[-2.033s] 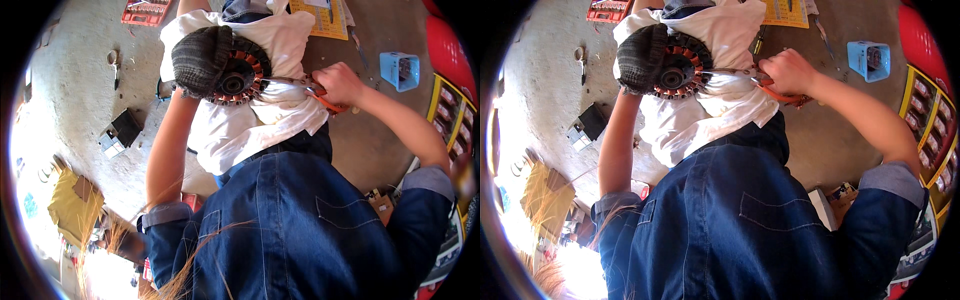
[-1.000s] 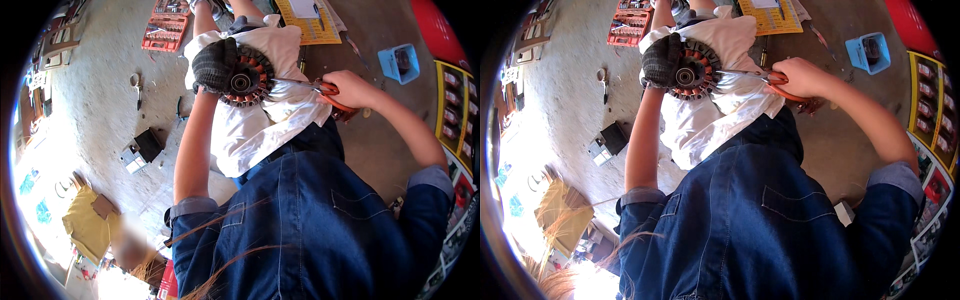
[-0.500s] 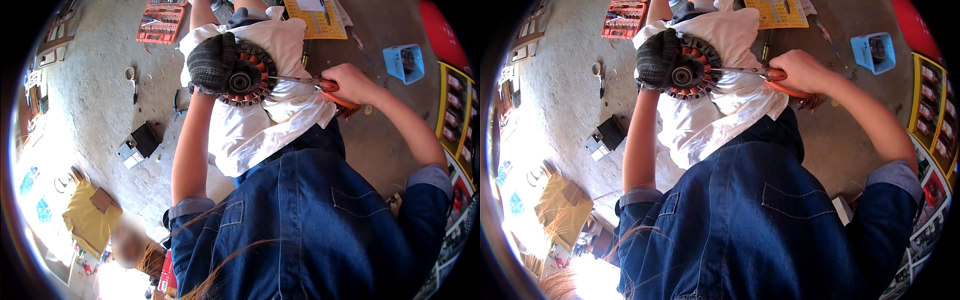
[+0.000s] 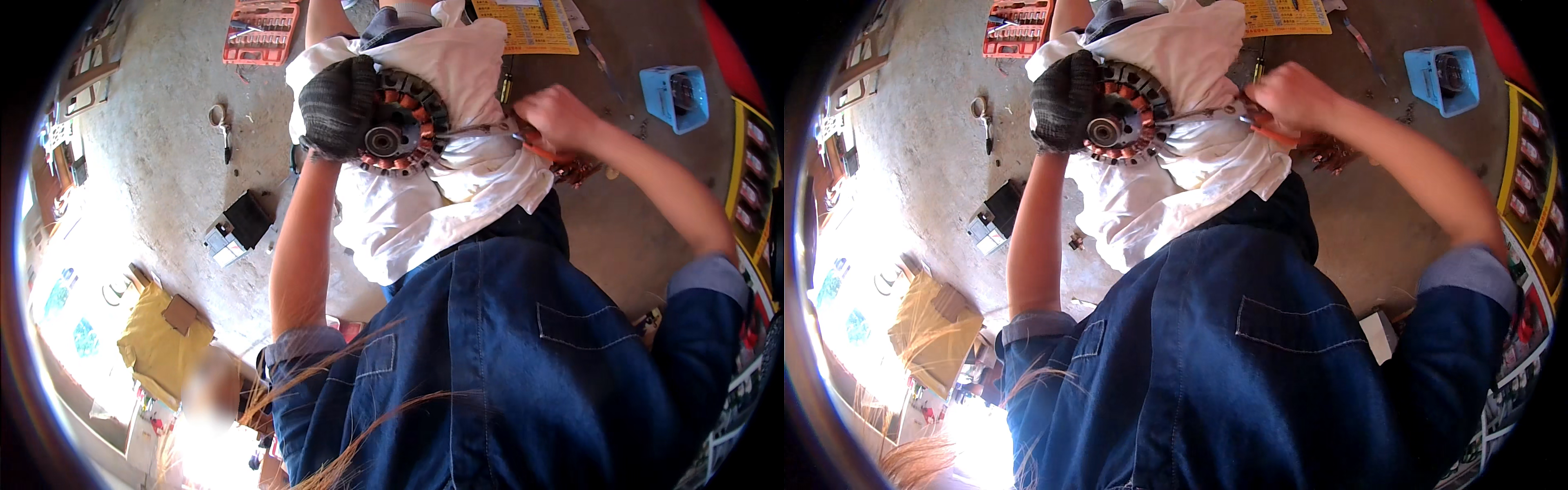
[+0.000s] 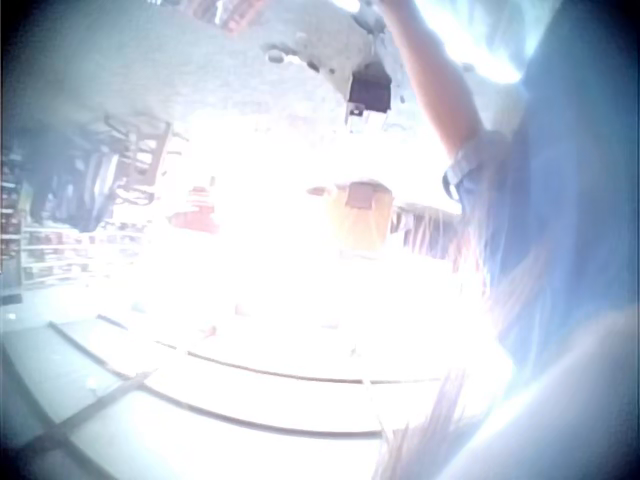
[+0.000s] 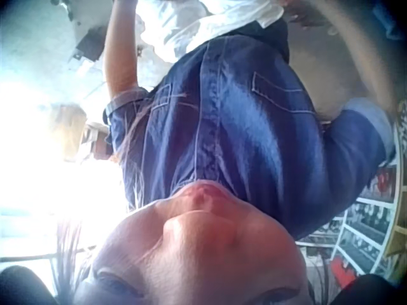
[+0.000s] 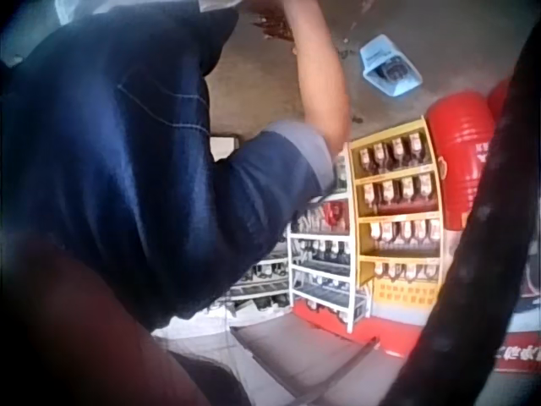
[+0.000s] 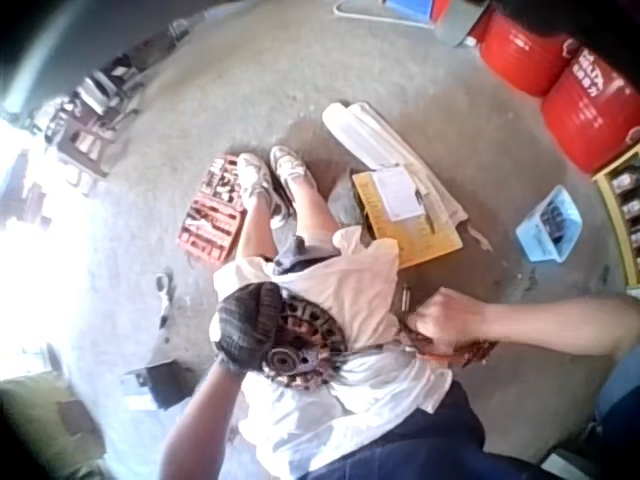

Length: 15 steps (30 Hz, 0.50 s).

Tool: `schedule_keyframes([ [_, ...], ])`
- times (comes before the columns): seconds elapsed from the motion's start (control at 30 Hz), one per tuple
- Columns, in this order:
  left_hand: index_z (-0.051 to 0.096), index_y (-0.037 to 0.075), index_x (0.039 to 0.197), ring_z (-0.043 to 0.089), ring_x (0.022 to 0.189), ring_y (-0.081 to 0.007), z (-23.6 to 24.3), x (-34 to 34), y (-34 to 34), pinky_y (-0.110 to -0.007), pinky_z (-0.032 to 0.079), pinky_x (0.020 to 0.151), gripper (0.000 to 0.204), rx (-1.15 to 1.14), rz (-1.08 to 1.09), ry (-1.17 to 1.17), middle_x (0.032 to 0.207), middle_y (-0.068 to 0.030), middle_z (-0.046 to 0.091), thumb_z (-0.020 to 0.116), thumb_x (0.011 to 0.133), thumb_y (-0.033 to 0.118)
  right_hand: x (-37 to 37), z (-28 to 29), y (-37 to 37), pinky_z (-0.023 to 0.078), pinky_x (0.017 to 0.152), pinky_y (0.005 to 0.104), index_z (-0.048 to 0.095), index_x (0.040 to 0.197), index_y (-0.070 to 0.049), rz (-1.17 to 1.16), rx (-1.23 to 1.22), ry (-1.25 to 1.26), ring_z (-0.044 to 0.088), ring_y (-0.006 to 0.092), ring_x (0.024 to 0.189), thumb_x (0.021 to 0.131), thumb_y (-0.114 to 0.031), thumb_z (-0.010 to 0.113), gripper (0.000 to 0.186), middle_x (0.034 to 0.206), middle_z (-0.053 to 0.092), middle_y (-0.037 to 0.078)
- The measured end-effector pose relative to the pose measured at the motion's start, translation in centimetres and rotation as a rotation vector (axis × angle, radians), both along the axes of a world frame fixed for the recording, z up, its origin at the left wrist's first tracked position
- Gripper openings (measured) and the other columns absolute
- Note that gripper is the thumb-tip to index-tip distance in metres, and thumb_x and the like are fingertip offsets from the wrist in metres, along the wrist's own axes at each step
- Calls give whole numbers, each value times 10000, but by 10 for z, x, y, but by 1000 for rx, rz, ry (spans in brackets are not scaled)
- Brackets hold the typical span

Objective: The person sits on the floor and uses orange-handled scissors to trim copper wires on a motor stator. They hold the stator with a gloved left hand and repeatedly snip the protruding wire ends around the circumference of the component.

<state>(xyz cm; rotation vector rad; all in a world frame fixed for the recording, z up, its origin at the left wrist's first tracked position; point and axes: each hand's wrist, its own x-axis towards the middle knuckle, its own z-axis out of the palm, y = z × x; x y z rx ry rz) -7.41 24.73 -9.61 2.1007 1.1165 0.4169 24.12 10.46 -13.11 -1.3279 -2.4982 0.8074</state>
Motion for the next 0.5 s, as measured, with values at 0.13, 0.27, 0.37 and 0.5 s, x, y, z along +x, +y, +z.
schedule_keyframes([
  [0.13,690,-3,893,640,655,-267,-7,-1,2,-403,501,640,399,114,-57,-57,732,-168,674,519,1021,334,-12,-22,-2,518,612,446,542,762,-24,2,108,80,638,343,710,621,-174,724,275,716,589,122],
  [0.27,681,-3,874,568,627,-150,4,10,-7,-352,485,614,379,-155,144,-60,682,-94,646,520,1035,300,-7,8,-15,524,626,436,577,800,-49,-127,-90,28,658,337,734,717,-248,775,293,743,631,111],
  [0.37,674,-7,867,574,635,-154,-12,-2,-3,-348,491,627,401,19,32,-95,689,-98,649,508,1040,314,-14,29,-25,523,650,436,631,844,-45,-266,-156,24,661,345,758,716,-317,791,341,768,650,117],
  [0.5,682,-13,874,584,647,-171,-15,-3,2,-348,495,640,444,68,-6,-64,711,-113,659,499,1040,357,-19,63,-29,521,651,436,658,861,-50,-326,-284,-50,662,349,752,740,-405,797,400,758,654,118],
])
